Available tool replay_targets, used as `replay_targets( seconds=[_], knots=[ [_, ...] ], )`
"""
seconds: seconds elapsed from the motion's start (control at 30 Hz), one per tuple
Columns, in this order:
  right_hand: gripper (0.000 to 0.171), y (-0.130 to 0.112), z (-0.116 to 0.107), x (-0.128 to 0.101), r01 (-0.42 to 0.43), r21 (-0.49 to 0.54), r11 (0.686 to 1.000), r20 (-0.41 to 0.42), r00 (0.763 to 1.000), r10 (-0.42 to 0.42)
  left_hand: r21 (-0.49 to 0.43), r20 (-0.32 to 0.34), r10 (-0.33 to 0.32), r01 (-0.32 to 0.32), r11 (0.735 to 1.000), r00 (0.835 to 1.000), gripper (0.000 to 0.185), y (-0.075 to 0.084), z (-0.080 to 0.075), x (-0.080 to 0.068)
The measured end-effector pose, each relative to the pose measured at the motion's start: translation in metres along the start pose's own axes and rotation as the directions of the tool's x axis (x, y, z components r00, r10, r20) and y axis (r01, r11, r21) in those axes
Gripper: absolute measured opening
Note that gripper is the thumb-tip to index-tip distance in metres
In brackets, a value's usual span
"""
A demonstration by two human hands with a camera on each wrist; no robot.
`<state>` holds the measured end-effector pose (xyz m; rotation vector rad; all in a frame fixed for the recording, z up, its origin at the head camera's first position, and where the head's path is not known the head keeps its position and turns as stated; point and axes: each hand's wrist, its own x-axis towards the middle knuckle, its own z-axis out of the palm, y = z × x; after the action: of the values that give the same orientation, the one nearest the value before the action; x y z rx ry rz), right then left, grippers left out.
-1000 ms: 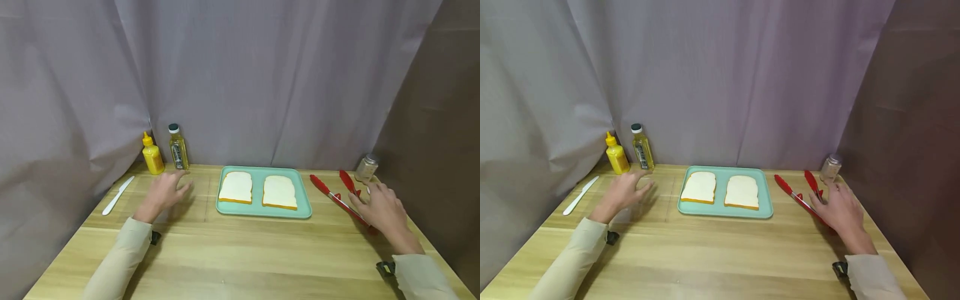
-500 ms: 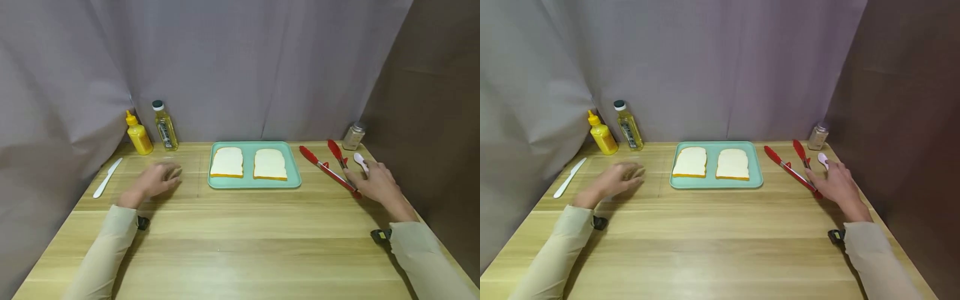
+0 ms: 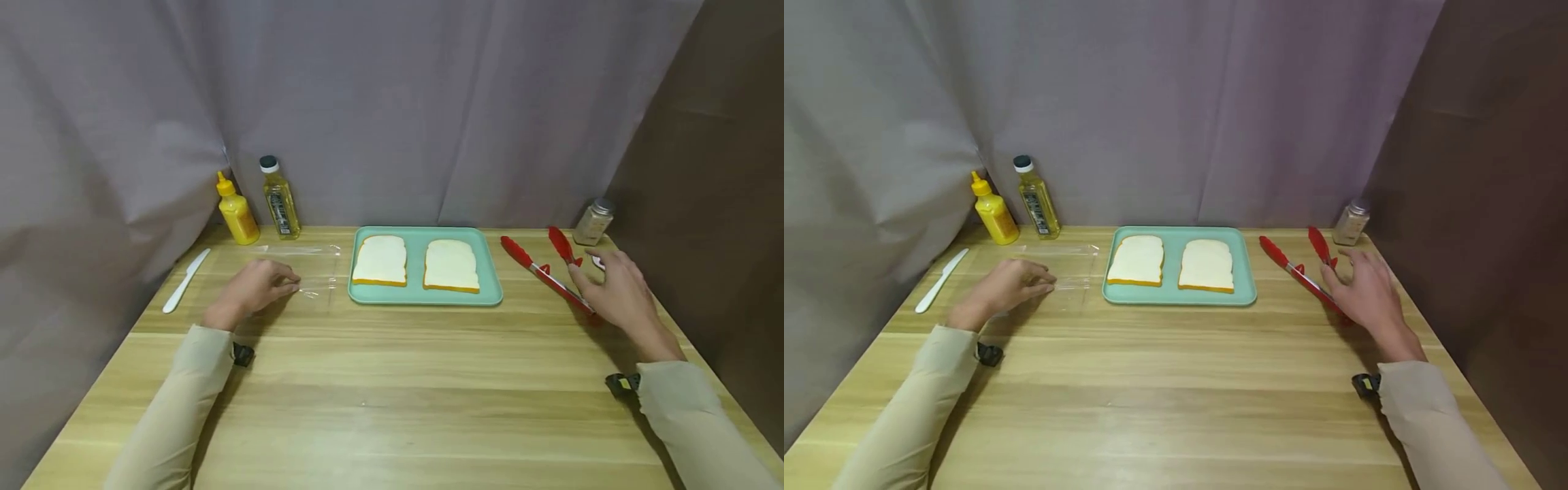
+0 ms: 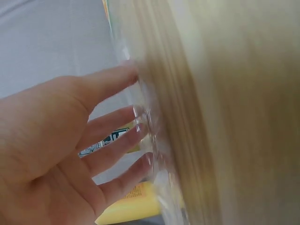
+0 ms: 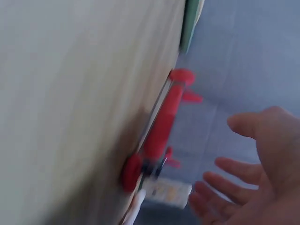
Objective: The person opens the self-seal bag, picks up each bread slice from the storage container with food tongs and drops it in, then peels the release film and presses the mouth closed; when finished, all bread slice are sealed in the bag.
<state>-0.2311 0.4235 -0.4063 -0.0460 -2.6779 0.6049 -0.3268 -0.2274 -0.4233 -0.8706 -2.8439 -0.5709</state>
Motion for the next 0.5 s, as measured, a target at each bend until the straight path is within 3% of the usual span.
replay_targets(
  seconds=[0.1,0.23,0.37,0.5],
  knots=[
    [0.055,-0.021,0.005,0.005,0.069,0.044,0.997,-0.055,0.996,-0.067,-0.001,-0.021,0.007,-0.007,1.000,1.000,0.014,0.001,0.001,0.004],
    [0.048,-0.064,0.017,0.011,0.147,0.094,0.985,-0.053,0.988,-0.142,-0.003,-0.032,-0.007,0.007,1.000,0.999,0.014,0.003,0.000,0.006],
    [0.044,-0.110,0.039,0.017,0.263,0.153,0.952,-0.003,0.964,-0.266,-0.013,-0.024,-0.015,0.014,1.000,1.000,0.016,0.004,-0.001,0.007],
    [0.042,-0.160,0.067,0.022,0.346,0.232,0.909,0.083,0.924,-0.373,-0.015,-0.016,-0.014,0.014,1.000,1.000,0.016,0.002,-0.002,0.005]
  ],
)
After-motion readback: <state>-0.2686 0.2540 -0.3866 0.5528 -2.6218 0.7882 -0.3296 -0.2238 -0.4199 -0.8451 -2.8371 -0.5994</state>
